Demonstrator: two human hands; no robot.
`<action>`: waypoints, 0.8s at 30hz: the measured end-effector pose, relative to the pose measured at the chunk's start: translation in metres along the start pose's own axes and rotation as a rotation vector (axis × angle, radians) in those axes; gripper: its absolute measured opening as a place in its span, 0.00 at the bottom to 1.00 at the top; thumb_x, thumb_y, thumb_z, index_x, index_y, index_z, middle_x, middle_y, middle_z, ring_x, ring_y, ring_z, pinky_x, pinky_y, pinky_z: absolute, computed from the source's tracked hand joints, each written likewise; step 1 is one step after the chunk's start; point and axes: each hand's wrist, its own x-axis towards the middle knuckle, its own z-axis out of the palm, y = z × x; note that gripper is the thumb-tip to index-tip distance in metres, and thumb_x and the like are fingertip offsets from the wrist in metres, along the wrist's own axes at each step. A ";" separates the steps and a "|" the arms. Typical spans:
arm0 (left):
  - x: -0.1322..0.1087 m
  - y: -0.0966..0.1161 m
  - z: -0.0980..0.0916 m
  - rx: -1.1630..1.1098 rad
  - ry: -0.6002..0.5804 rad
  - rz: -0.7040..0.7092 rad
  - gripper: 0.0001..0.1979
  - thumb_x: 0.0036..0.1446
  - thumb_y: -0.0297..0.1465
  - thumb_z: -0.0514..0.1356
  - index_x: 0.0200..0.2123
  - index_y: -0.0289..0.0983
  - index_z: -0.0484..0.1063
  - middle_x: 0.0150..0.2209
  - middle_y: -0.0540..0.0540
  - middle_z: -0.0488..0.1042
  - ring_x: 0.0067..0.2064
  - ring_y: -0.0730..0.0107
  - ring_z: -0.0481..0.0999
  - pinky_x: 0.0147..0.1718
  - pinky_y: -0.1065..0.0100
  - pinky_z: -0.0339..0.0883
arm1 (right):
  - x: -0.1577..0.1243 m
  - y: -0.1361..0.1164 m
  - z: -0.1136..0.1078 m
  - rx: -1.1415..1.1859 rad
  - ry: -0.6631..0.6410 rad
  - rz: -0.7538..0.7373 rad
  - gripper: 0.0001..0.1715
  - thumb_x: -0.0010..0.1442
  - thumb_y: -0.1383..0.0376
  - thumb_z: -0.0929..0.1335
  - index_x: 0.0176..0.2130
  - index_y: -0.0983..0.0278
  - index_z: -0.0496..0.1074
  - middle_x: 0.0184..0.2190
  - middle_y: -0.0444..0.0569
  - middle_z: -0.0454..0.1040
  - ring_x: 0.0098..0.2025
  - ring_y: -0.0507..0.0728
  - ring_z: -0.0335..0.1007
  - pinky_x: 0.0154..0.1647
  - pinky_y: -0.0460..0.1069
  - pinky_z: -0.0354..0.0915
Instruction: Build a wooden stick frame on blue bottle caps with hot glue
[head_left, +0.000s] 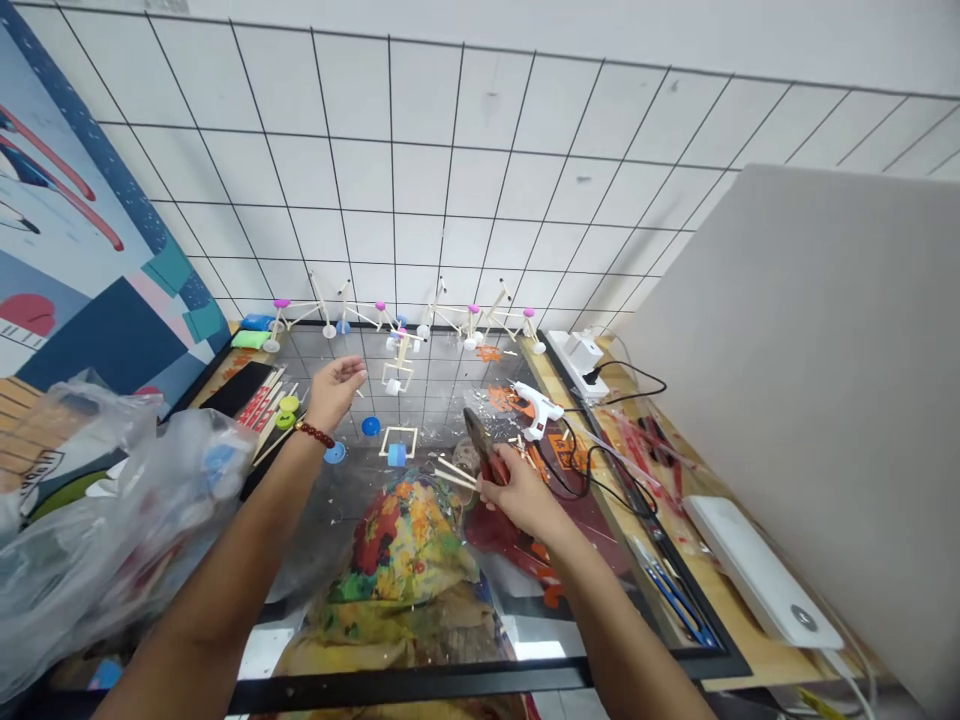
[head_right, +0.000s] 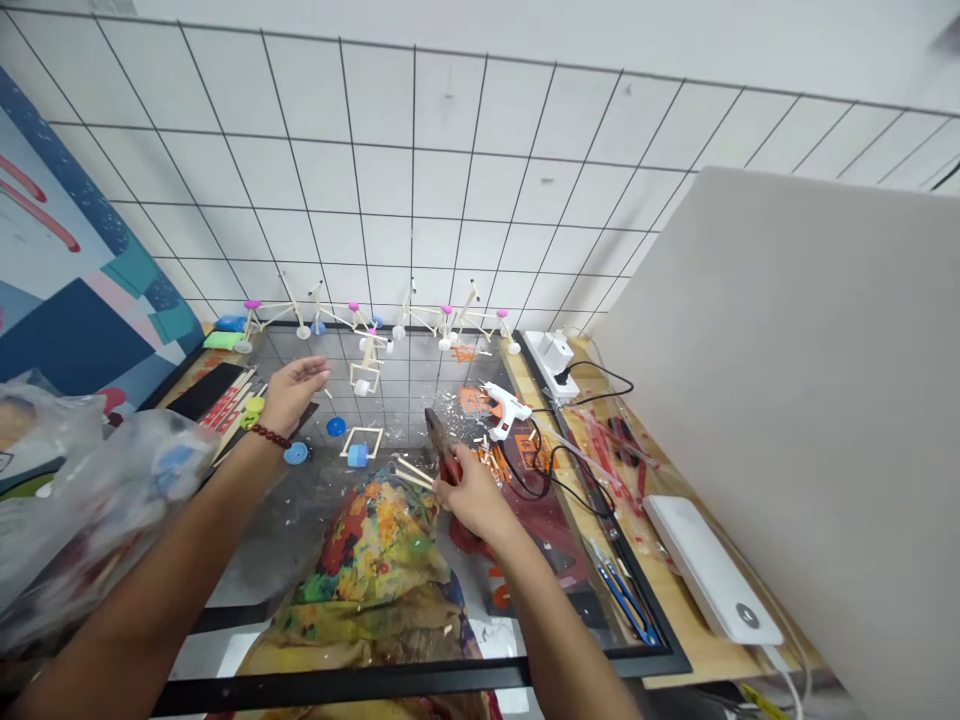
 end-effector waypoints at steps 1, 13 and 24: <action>0.000 0.001 -0.002 -0.006 0.008 -0.018 0.27 0.39 0.40 0.71 0.42 0.32 0.77 0.41 0.38 0.80 0.44 0.58 0.78 0.46 0.58 0.73 | -0.002 -0.001 -0.004 -0.128 -0.007 -0.024 0.13 0.49 0.66 0.68 0.37 0.61 0.64 0.24 0.39 0.68 0.24 0.53 0.65 0.27 0.48 0.61; 0.016 -0.002 0.019 0.198 -0.094 -0.011 0.18 0.42 0.29 0.68 0.40 0.37 0.80 0.42 0.41 0.81 0.44 0.59 0.78 0.48 0.57 0.71 | -0.018 -0.020 -0.007 -1.025 0.007 0.051 0.25 0.60 0.64 0.68 0.57 0.62 0.68 0.41 0.56 0.79 0.41 0.65 0.77 0.37 0.51 0.61; 0.025 -0.023 0.036 0.165 -0.137 -0.068 0.04 0.46 0.30 0.65 0.29 0.38 0.79 0.28 0.46 0.79 0.34 0.61 0.77 0.40 0.61 0.72 | -0.025 -0.005 -0.010 -1.166 0.058 -0.018 0.26 0.63 0.56 0.68 0.57 0.63 0.67 0.47 0.58 0.73 0.42 0.64 0.76 0.39 0.52 0.65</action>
